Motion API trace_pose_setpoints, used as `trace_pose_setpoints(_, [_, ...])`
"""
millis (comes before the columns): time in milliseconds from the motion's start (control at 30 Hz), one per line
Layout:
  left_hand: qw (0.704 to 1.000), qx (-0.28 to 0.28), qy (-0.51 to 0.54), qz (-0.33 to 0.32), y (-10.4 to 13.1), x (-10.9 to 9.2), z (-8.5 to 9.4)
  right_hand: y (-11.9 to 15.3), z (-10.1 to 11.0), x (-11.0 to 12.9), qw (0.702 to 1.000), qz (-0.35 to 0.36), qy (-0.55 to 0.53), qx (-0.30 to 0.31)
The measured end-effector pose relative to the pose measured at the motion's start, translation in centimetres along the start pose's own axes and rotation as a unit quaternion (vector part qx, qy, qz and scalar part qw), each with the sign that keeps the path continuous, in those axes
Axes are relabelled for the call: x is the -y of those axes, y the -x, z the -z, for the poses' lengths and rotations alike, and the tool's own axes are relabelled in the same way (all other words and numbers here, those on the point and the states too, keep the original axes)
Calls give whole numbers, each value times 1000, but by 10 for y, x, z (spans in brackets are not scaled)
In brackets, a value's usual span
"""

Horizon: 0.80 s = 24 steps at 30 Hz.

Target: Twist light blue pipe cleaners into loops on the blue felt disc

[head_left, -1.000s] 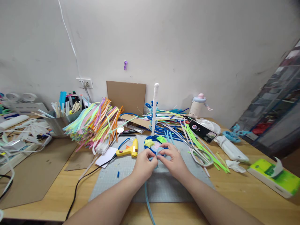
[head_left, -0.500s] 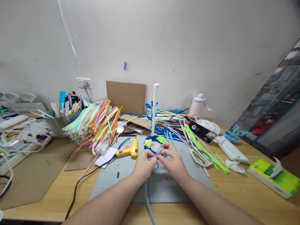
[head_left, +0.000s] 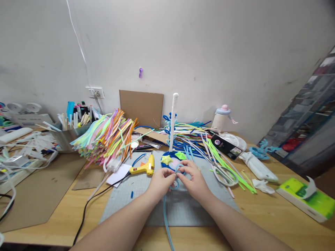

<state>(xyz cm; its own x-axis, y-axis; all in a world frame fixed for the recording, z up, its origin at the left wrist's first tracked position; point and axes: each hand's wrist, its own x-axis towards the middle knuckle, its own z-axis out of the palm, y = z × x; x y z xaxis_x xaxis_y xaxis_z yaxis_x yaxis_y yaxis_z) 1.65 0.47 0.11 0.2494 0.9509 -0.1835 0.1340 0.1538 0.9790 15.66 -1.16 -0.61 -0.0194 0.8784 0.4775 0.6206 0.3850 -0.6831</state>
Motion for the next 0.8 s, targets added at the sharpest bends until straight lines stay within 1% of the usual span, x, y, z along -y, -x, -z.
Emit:
trace_pose_setpoints(67, [1000, 6, -10, 5, 1, -2, 1, 0, -2, -3, 1000, -9, -10, 7])
trace_pose_setpoints(167, [1000, 4, -1, -9, 1, -3, 2, 0, -4, -6, 999, -25, -23, 12])
trace_pose_setpoints(233, [1000, 3, 15, -24, 1, -2, 3, 0, -3, -5, 999, -20, -32, 10])
trace_pose_setpoints(367, [997, 15, 48, -53, -3, 2, 4, -1, 5, 3, 998, 11, -64, -24])
trace_pose_setpoints(433, [996, 24, 57, -59, -4, 3, 5, -3, 9, 5, 995, 3, -97, -29])
trace_pose_setpoints(533, [996, 36, 61, -60, -4, 3, 4, -5, 10, 4, 983, -57, -172, 5])
trace_pose_setpoints(600, [996, 47, 60, -54, -3, 3, 4, -5, 9, 1, 976, -87, -200, 26])
trace_pose_setpoints(667, [996, 61, 52, -45, -3, 3, 3, -5, 9, -1, 976, -84, -196, 32])
trace_pose_setpoints(800, [996, 79, 35, -33, -3, 4, 3, -3, 9, 0, 982, -51, -179, 27])
